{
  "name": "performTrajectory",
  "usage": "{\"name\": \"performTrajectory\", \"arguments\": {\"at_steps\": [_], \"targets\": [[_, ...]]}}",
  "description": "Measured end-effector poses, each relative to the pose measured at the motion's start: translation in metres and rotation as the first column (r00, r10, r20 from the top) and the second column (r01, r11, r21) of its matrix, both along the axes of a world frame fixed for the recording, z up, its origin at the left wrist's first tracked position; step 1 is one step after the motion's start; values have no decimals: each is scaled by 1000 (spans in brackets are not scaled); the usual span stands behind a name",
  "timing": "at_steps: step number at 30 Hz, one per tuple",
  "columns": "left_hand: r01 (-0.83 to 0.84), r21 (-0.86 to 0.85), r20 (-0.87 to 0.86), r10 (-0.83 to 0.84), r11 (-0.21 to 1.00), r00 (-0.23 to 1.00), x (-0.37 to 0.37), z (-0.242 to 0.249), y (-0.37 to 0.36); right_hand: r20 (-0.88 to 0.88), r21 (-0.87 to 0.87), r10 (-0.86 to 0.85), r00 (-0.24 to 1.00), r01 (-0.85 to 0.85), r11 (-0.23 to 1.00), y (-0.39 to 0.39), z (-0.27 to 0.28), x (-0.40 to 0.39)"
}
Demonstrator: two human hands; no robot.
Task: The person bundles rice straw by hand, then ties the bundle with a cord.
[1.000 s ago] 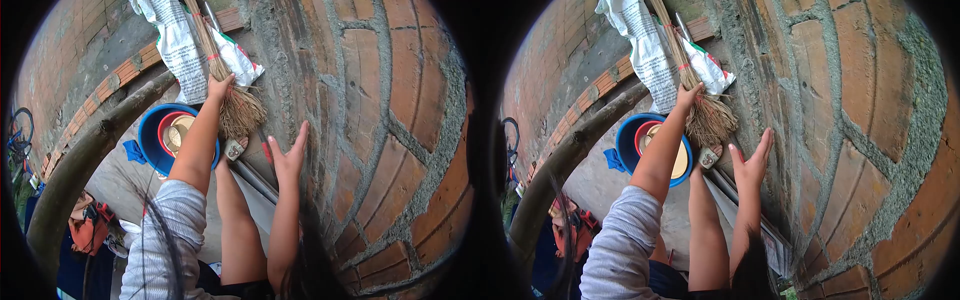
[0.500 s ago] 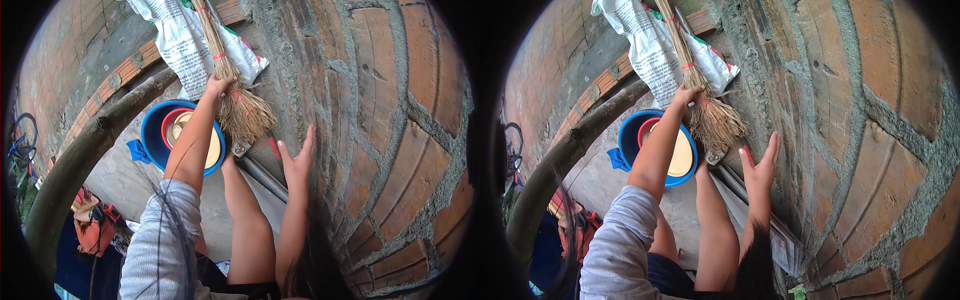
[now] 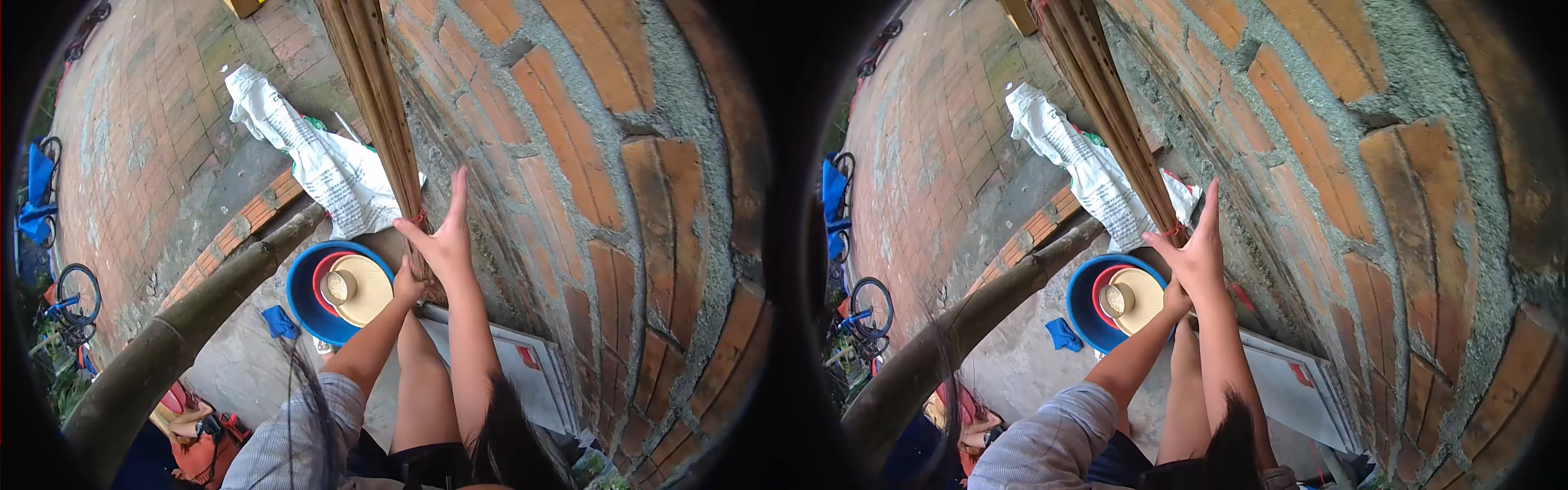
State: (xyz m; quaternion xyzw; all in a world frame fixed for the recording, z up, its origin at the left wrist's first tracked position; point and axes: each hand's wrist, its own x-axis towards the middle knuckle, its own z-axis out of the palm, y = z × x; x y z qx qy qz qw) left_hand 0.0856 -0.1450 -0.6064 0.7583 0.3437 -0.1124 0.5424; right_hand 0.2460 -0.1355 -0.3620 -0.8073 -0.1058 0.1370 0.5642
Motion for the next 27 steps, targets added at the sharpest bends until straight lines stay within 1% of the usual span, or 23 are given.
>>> {"name": "performTrajectory", "arguments": {"at_steps": [1, 3, 4, 5, 6, 7, 8, 9, 10, 11, 13, 14, 15, 16, 17, 19, 20, 21, 23, 25, 26, 27], "targets": [[25, 42, -26, -24, 999, 999, -4, 21, 1, 101, -92, -30, 994, 39, 995, 4, 5, 5], [101, 27, -87, -98, 995, 991, -17, 34, 1, -33, 28, 86, 996, -86, 996, 5, 18, 9], [128, 19, -38, -127, 992, 991, -25, 33, 2, -126, 79, 196, 973, -187, 979, 6, 23, 8], [137, 28, -23, -137, 990, 990, -25, 27, 4, -162, 95, 289, 944, -277, 956, 8, 25, 2], [234, -6, -97, -234, 972, 967, -26, 24, 8, -164, 84, 350, 922, -341, 936, 10, 25, -5], [326, -47, -174, -329, 944, 928, -30, 21, 12, -18, 35, 394, 919, -394, 919, 14, 26, -14], [423, -102, -183, -435, 900, 882, -32, 18, 19, -75, -18, 373, 925, -375, 927, 11, 30, -27], [559, -175, -73, -577, 811, 814, -24, 30, 29, -126, -70, 350, 928, -360, 930, 10, 44, -40], [625, -263, 86, -628, 735, 774, -18, 53, 42, -127, 74, 295, 947, -288, 955, 5, 31, -53], [669, -331, 242, -625, 666, 742, -15, 86, 57, -109, 85, 286, 952, -278, 957, -3, 31, -64], [493, -534, 47, -558, 687, 829, 5, 210, 84, -132, 25, 70, 989, -68, 997, -19, 40, -79], [541, -481, 256, -479, 690, 839, 4, 242, 92, -91, 39, -41, 995, 44, 998, -25, 44, -85], [585, -422, 462, -391, 693, 796, 4, 274, 97, -49, 58, -156, 987, 158, 986, -32, 48, -90], [603, -407, 535, -357, 686, 766, 4, 322, 101, -57, 45, -210, 976, 213, 976, -42, 46, -94], [622, -394, 605, -318, 677, 730, 5, 372, 101, -50, 35, -210, 976, 212, 977, -53, 48, -100], [613, -415, 729, -157, 673, 666, 5, 440, 95, -29, 102, -220, 975, 222, 970, -69, 42, -123], [640, -351, 813, -116, 683, 571, 7, 466, 88, -23, 121, -232, 972, 233, 965, -77, 43, -138], [609, -272, 850, -111, 745, 515, 6, 492, 85, 20, 54, -260, 965, 259, 964, -81, 52, -158], [448, -462, 785, 118, 765, 608, -13, 552, 67, 69, -11, -289, 955, 290, 957, -86, 58, -187], [470, -400, 747, -17, 787, 664, -35, 554, 61, 40, 7, -289, 957, 289, 957, -97, 48, -212], [442, -404, 797, 71, 801, 600, -48, 543, 49, 29, 13, -287, 957, 287, 958, -103, 49, -223], [409, -369, 764, 22, 835, 645, -69, 548, 44, 18, 19, -285, 958, 285, 958, -109, 50, -234]]}}
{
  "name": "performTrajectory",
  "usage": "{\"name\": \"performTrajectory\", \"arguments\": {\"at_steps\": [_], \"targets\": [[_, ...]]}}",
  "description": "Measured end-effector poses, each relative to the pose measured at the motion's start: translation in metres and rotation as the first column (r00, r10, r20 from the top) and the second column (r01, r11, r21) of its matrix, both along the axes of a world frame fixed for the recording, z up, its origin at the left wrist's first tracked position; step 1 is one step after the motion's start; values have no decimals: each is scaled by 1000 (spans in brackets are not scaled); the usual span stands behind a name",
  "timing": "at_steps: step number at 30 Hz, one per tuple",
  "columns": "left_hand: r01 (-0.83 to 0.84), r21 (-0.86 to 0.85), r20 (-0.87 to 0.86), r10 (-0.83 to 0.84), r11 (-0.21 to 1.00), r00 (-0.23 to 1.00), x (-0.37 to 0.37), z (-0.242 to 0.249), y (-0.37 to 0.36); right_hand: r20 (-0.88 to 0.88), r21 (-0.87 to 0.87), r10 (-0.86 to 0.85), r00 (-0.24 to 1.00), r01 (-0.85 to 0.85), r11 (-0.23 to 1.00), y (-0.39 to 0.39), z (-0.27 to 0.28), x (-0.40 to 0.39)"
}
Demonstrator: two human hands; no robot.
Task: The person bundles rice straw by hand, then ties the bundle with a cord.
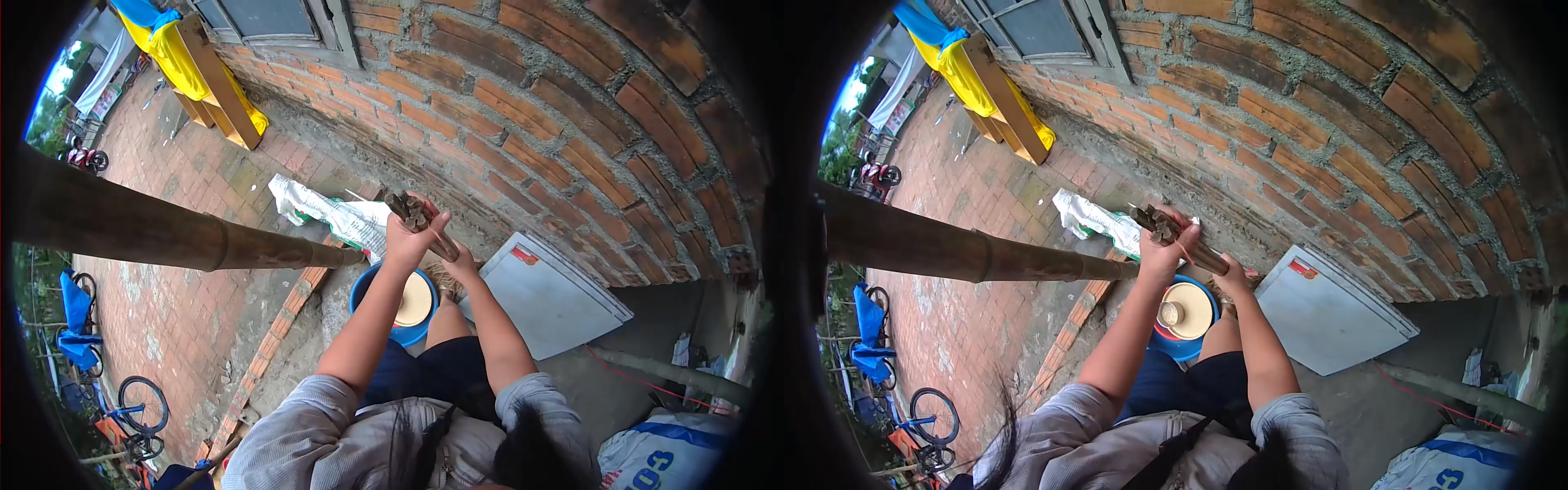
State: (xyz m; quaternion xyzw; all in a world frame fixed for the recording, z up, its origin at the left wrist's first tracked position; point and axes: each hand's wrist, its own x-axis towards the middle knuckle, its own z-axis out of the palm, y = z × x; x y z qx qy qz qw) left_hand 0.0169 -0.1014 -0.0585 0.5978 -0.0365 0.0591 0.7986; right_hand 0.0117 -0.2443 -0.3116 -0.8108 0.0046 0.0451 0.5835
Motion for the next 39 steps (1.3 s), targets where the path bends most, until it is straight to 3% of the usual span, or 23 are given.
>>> {"name": "performTrajectory", "arguments": {"at_steps": [1, 4, 5, 7, 8, 11, 13, 14, 15, 18, 20, 22, 24, 25, 26, 28, 30, 32, 34, 36, 37, 38, 39], "targets": [[15, -4, 72, -15, 1000, 997, -15, -1, -4, -38, -61, -4, 999, 1, 998, -4, 3, -12], [135, 202, 83, -154, 970, 985, -62, -1, -4, -166, -131, 25, 986, -47, 990, -21, -3, -41], [170, 202, 44, -182, 965, 982, -75, 3, -2, -151, -36, 139, 979, -146, 989, -30, -30, -45], [234, 158, 53, -245, 959, 968, -92, 0, 6, -189, 130, 362, 913, -342, 931, -26, 12, -61], [306, 58, 41, -309, 950, 950, -94, -11, 11, -226, 201, 362, 905, -320, 926, -18, 59, -71], [253, 6, 37, -253, 968, 967, -104, 1, 22, -125, 248, 446, 886, -407, 879, -1, 108, -67], [226, 11, -10, -226, 974, 974, -103, 12, 24, 27, -12, 565, 825, -565, 825, 17, 145, -60], [208, 41, -10, -208, 977, 978, -103, 14, 26, 17, -10, 570, 821, -570, 821, 21, 156, -58], [199, 38, -8, -199, 979, 980, -105, 26, 29, 60, -92, 676, 734, -670, 736, 25, 167, -49], [-2, 117, 133, -14, 993, 991, -105, 98, 41, 131, -144, 754, 644, -740, 657, 53, 271, -52], [-69, 99, 96, 59, 993, 994, -110, 151, 62, 45, -395, 847, 530, -769, 502, 71, 324, -44], [-105, -114, 118, 118, 988, 986, -118, 204, 84, 110, -346, 891, 439, -824, 449, 92, 388, -49], [-169, -211, 189, 210, 963, 959, -132, 257, 104, -214, -112, 912, 351, -936, 334, 110, 418, -46], [-127, -264, 270, 199, 956, 942, -140, 275, 115, -98, 60, 964, 248, -965, 255, 118, 435, -55], [-80, -305, 350, 189, 949, 918, -149, 290, 126, -102, 187, 989, 110, -974, 127, 125, 440, -58], [-89, -212, 482, 183, 973, 857, -174, 320, 140, -68, 367, 993, -96, -928, -64, 142, 440, -75], [-77, -187, 547, 169, 979, 820, -206, 340, 150, -26, 355, 984, -177, -922, -156, 155, 446, -95], [-161, -54, 605, 160, 986, 780, -239, 353, 157, 47, 368, 975, -217, -904, -219, 175, 445, -121], [-308, 136, 587, 174, 942, 791, -289, 367, 158, 71, 372, 909, -411, -834, -407, 198, 455, -149], [-460, 380, 560, 196, 803, 805, -349, 377, 155, 236, 247, 848, -475, -814, -525, 219, 456, -186], [-541, 453, 520, 283, 709, 806, -385, 377, 153, 356, 109, 766, -535, -791, -603, 230, 458, -205], [-441, 508, 391, 258, 740, 884, -421, 377, 150, 359, 111, 732, -579, -753, -649, 239, 458, -224], [-535, 493, 374, 388, 687, 843, -455, 371, 142, 375, 73, 723, -581, -758, -648, 246, 457, -243]]}}
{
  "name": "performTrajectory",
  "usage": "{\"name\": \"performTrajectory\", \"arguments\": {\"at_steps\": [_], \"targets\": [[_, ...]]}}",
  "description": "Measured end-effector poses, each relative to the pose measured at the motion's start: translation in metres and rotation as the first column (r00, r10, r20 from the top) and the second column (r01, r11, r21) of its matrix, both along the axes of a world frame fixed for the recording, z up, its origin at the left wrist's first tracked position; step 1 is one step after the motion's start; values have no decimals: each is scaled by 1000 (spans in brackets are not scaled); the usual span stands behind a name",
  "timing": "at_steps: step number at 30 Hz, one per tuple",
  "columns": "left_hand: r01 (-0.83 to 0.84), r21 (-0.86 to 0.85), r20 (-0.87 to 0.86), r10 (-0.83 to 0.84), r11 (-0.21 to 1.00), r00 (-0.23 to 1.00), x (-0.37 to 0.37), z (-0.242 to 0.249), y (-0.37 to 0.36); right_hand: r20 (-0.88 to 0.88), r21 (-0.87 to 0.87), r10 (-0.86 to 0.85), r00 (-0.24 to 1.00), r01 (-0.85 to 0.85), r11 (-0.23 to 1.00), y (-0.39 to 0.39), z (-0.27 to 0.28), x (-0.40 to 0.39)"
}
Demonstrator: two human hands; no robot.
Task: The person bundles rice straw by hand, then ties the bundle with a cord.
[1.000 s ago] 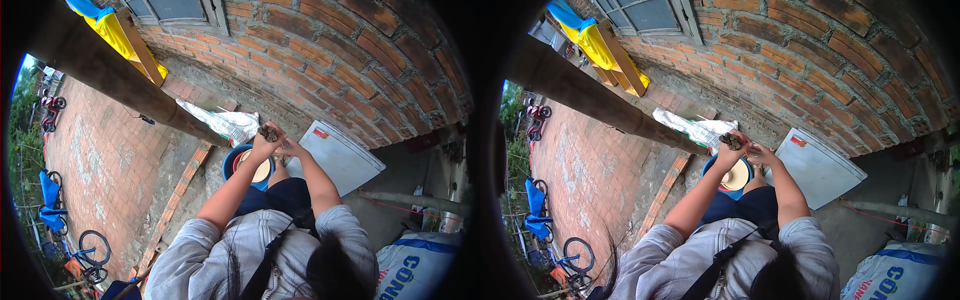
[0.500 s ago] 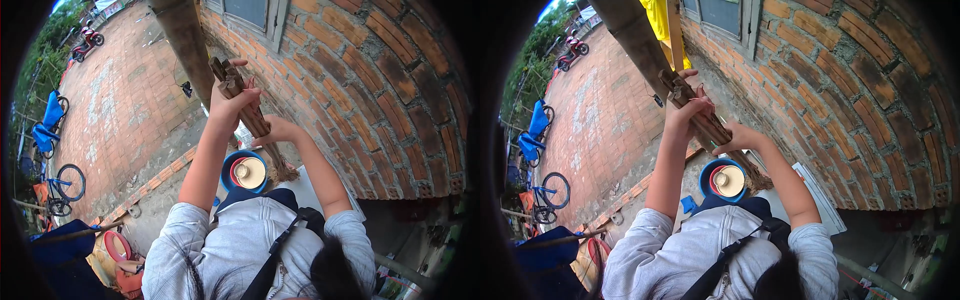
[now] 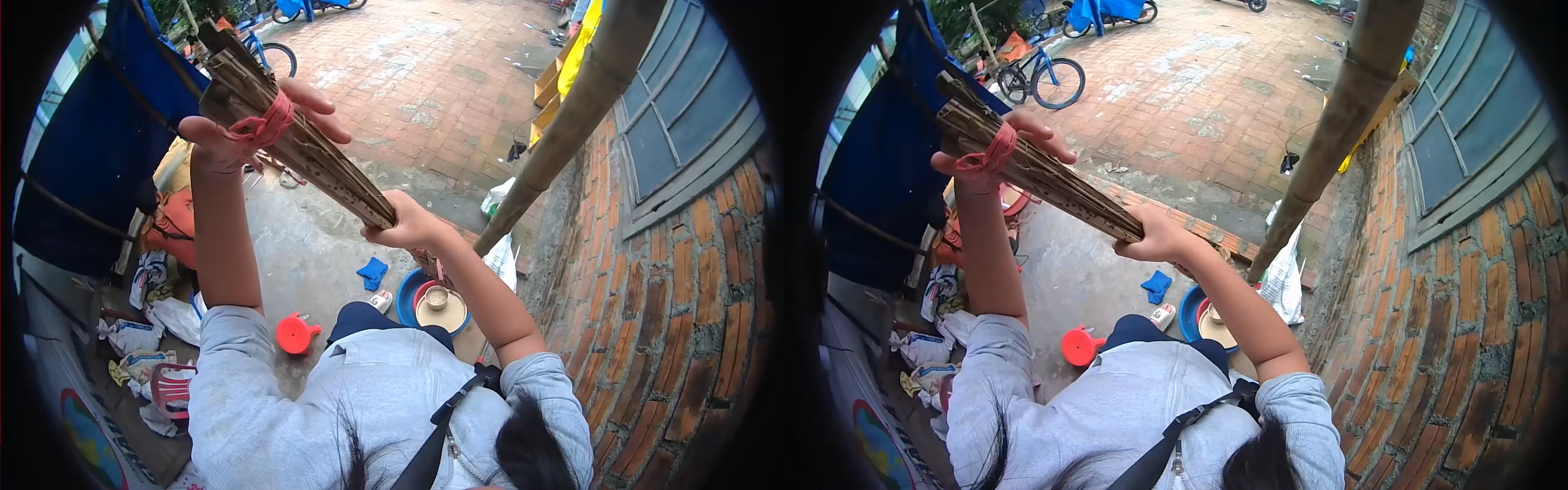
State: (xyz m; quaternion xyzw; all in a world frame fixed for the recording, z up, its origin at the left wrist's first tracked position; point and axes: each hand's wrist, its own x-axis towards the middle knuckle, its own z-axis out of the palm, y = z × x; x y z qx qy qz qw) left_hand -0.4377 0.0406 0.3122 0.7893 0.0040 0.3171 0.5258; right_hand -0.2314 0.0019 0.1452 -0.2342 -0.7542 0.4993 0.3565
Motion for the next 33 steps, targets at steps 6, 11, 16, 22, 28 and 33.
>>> {"name": "performTrajectory", "arguments": {"at_steps": [6, 11, 16, 22, 28, 33], "targets": [[-628, -718, -368, 602, 301, 709, -85, -71, -49, 120, 321, -72, 990, 30, 947, 41, 9, -91], [73, -996, 61, 213, -48, 975, -108, -140, -21, 132, 437, -175, 976, 101, 894, 81, -53, -154], [291, -812, 130, 328, -506, 936, -143, -222, 72, 337, 423, -363, 869, 205, 883, 150, -140, -188], [156, -851, -63, 393, -501, 917, -147, -351, 170, 193, -786, -725, 661, 547, 289, 195, -328, -261], [-468, -681, -461, -167, -564, 872, -125, -524, 149, 2, -939, -941, 339, -324, -118, 112, -310, -266], [-806, -529, -729, -344, -266, 592, -87, -476, 57, -92, -918, -962, 259, -397, -19, 1, -413, -241]]}}
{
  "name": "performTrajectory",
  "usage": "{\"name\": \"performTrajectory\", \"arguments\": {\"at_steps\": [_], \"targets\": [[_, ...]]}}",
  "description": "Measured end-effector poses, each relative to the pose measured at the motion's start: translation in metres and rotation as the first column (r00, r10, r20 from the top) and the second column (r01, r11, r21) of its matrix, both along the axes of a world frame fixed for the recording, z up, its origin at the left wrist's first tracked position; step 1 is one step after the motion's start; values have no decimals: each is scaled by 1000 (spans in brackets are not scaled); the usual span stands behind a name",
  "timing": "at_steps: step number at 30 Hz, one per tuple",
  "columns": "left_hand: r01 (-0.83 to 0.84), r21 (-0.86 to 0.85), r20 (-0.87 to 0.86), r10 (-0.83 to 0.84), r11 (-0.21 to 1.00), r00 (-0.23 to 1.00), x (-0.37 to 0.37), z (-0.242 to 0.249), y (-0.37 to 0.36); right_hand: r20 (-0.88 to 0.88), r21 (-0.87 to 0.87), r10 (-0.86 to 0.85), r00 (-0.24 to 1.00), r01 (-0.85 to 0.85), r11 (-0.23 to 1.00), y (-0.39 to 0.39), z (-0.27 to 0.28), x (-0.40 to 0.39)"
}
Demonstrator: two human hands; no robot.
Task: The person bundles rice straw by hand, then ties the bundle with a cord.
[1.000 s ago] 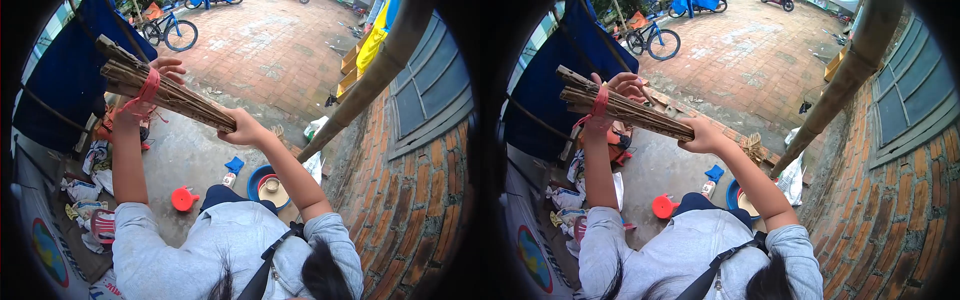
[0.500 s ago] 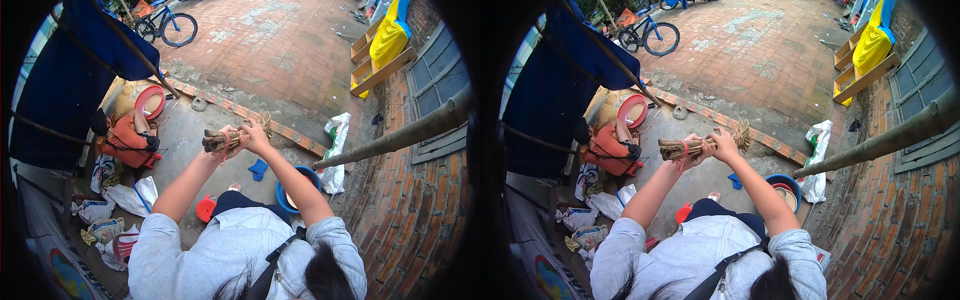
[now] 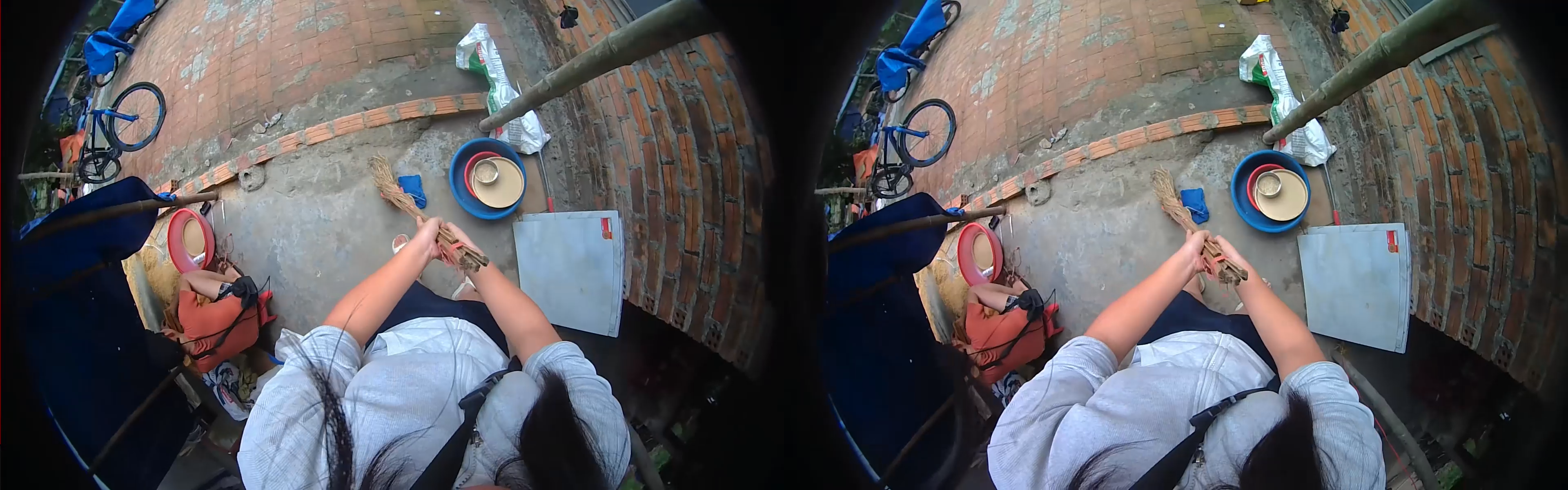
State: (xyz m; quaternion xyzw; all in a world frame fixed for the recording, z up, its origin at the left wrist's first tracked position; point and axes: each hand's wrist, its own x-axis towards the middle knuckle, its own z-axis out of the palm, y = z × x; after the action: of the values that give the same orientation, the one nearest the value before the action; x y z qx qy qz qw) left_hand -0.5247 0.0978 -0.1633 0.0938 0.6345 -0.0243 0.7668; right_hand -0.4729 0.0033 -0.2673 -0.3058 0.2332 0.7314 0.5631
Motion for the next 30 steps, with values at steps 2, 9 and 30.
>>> {"name": "performTrajectory", "arguments": {"at_steps": [2, 9, 30], "targets": [[89, -15, 51, -88, 996, 995, -7, 3, -14, 162, -259, 287, 944, -240, 935, -8, 50, 13], [332, -139, 419, -248, 933, 873, -59, 22, 17, 169, -143, 301, 938, -279, 950, 31, 94, -20], [815, -333, 448, -682, 474, 579, -83, -11, -408, 168, -307, -287, 943, 327, 894, -430, -10, -119]]}}
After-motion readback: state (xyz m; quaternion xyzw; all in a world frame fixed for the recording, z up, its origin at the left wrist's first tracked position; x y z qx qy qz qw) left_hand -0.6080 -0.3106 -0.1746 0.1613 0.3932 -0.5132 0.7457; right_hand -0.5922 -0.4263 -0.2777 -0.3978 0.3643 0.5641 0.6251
